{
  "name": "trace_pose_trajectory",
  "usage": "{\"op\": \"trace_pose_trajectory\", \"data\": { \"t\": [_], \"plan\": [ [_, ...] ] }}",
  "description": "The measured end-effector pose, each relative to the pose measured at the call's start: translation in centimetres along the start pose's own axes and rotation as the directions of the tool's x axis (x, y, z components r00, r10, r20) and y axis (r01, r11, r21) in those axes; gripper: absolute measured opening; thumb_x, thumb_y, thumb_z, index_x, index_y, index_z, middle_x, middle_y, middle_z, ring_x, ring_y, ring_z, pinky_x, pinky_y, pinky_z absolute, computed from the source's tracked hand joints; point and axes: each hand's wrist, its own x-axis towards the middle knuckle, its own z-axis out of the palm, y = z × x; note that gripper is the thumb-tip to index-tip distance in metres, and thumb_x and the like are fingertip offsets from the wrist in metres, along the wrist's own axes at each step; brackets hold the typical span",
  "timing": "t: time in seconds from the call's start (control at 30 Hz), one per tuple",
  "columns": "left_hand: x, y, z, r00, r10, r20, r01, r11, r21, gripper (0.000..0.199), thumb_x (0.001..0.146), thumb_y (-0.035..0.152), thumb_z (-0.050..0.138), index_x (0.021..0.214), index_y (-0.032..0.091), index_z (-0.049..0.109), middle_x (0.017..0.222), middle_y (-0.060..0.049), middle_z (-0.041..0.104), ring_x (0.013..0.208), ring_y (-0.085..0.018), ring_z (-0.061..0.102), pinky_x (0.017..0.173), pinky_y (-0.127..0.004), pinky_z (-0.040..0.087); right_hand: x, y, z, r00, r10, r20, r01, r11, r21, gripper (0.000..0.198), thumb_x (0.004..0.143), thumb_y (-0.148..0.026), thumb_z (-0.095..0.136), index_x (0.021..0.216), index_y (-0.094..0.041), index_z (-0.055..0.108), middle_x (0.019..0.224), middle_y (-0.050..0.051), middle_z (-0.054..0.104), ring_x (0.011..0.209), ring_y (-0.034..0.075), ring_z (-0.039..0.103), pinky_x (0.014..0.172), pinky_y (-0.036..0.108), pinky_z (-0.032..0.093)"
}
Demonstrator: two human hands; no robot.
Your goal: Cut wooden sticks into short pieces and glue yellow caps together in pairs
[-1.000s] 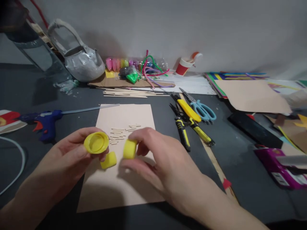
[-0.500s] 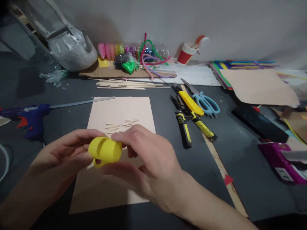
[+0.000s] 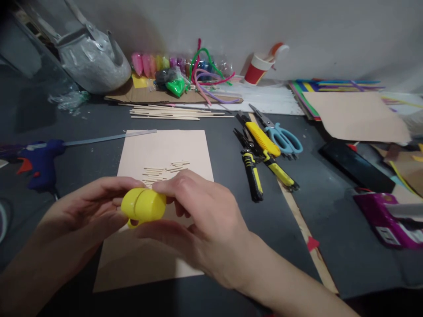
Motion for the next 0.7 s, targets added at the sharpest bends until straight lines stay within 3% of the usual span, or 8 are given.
{"op": "trace_pose_trajectory", "data": {
  "t": [0.43,0.7],
  "plan": [
    [-0.02,-0.04,0.01,0.998,0.046,0.030,-0.048,0.997,0.054,0.024,0.081,0.028,0.078,0.105,0.030,0.076,0.094,-0.004,0.077,0.084,-0.017,0.073,0.069,-0.016,0.057,0.02,-0.06,0.10,1.000,-0.008,0.005,0.008,1.000,0.009,0.033,0.087,-0.042,0.072,0.107,-0.019,0.060,0.079,-0.001,0.061,0.066,0.013,0.059,0.060,0.026,0.046],
    [0.34,-0.25,-0.70,0.987,0.080,0.140,-0.087,0.995,0.043,0.025,0.085,0.021,0.073,0.109,0.031,0.075,0.095,-0.003,0.079,0.084,-0.017,0.074,0.068,-0.016,0.057,0.09,0.16,0.12,1.000,-0.020,0.008,0.020,1.000,0.009,0.032,0.087,-0.041,0.072,0.106,-0.018,0.060,0.079,0.000,0.062,0.065,0.012,0.058,0.059,0.025,0.045]
  ]
}}
